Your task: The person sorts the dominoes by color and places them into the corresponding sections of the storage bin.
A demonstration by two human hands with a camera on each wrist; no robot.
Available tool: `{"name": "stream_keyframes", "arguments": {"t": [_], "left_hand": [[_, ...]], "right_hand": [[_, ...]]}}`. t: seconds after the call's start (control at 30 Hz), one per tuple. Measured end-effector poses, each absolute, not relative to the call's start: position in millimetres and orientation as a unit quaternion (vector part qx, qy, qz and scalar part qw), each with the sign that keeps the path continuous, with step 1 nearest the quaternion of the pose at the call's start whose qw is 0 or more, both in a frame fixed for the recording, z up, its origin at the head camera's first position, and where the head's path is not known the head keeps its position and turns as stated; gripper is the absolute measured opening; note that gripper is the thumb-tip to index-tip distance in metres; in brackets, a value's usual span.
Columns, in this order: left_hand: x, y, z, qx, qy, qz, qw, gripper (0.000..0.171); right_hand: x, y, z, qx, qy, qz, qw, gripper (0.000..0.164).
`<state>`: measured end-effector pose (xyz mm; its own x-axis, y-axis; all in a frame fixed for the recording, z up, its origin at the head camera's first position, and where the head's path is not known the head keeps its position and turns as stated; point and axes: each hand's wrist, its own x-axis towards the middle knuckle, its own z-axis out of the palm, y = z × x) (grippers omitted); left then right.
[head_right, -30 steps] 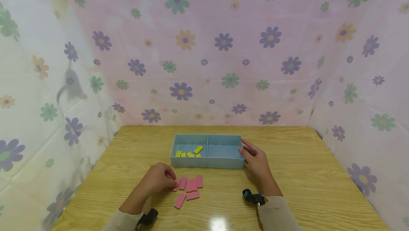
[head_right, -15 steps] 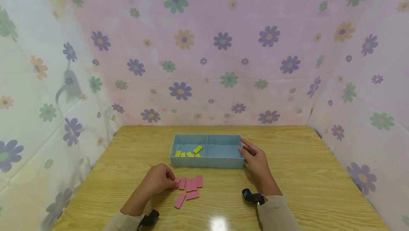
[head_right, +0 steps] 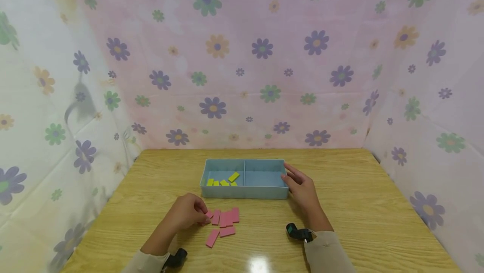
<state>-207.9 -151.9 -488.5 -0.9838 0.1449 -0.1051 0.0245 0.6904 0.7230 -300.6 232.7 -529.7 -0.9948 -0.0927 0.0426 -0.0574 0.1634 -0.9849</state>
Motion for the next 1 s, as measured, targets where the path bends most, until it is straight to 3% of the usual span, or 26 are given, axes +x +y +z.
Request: {"name": "stream_keyframes", "arguments": {"t": [1.0], "left_hand": [[-219.2, -132.0, -468.4, 0.062, 0.903, 0.422, 0.046, 0.005]], "right_hand": [[-298.8, 233.6, -528.8, -0.048, 0.763, -0.645, 0.014, 0.06]]}}
